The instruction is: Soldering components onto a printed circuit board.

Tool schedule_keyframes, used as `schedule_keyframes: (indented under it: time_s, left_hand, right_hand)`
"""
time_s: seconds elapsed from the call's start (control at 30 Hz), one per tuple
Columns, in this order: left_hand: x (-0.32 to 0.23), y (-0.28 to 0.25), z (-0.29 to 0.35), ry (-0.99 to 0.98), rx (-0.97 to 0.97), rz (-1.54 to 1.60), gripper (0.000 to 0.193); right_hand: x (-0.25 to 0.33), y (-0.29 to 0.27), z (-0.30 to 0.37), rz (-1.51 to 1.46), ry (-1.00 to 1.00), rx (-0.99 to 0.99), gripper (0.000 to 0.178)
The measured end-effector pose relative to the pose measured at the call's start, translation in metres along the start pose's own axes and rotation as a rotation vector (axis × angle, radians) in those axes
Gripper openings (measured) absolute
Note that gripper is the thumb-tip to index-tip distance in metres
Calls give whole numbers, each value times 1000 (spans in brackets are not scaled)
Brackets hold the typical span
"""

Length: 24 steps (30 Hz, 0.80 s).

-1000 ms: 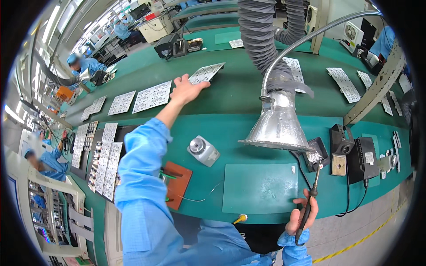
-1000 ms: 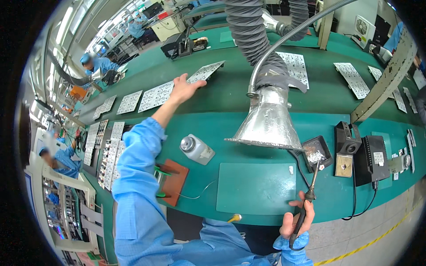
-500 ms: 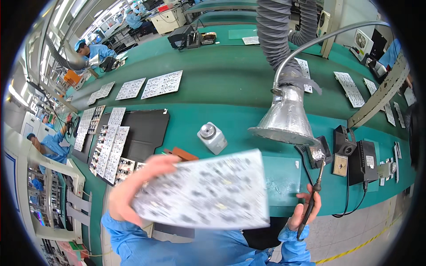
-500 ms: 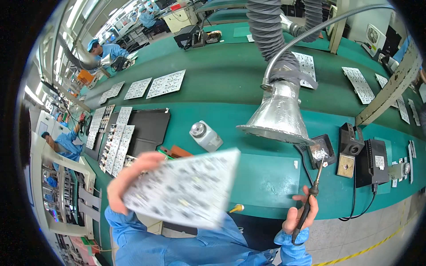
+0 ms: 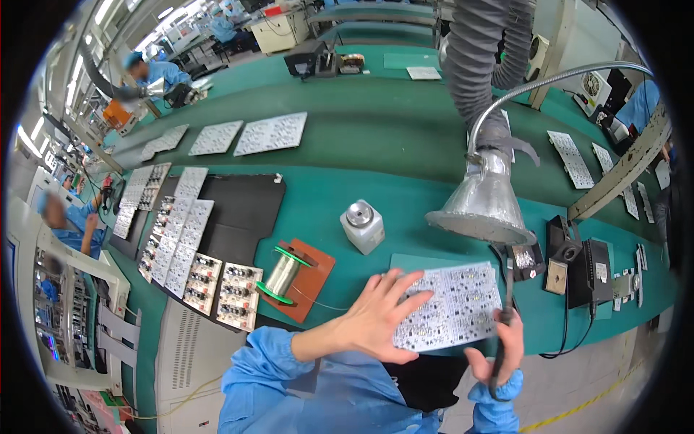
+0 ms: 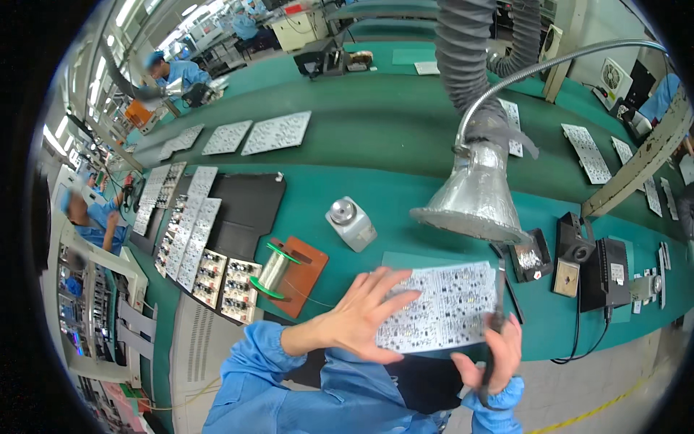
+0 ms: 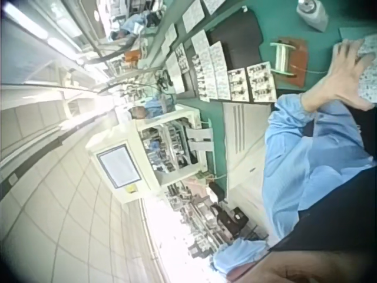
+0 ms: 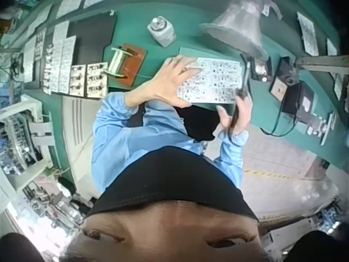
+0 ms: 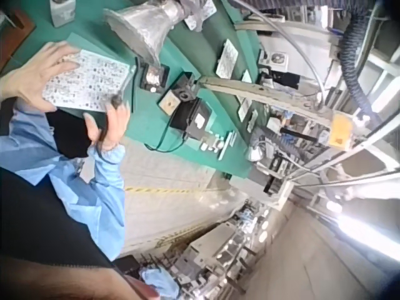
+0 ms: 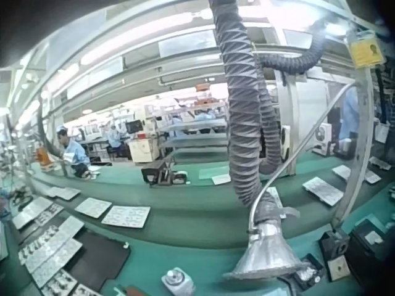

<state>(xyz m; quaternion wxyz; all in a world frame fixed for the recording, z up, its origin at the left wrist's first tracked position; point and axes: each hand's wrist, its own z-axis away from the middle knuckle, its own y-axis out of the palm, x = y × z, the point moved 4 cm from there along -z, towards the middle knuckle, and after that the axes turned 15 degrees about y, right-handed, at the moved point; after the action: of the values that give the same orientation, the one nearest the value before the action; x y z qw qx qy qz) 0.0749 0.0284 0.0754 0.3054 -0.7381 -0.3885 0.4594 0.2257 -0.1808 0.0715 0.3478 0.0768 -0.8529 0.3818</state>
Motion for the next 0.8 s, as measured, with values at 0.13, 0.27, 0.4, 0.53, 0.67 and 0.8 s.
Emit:
schedule_keyframes:
  time_s: [0.13,0.27,0.4,0.53,0.67,0.8]
  left_hand:
    - [7,11,-5,0,-14,-48,93]
    - [7,11,13,-95,-98,-152,75]
    - [23,4,40,-349,-443,-151,38]
    - [28,10,56,-486,-537,14,13]
    - [23,8,73,-622,-636,155,5]
    - [9,4,71,-419,-755,257,8]
  right_hand:
    - [-2,23,-5,187,-19,82,50]
    - [-9,39,0,263,14,73,44]
    - [-12,42,5,288,-6,122,51]
    - [-13,50,4,292,5,57,51]
    - [-11,48,4,276,43,91,50]
    - [-1,39,2,17,107,152,40]
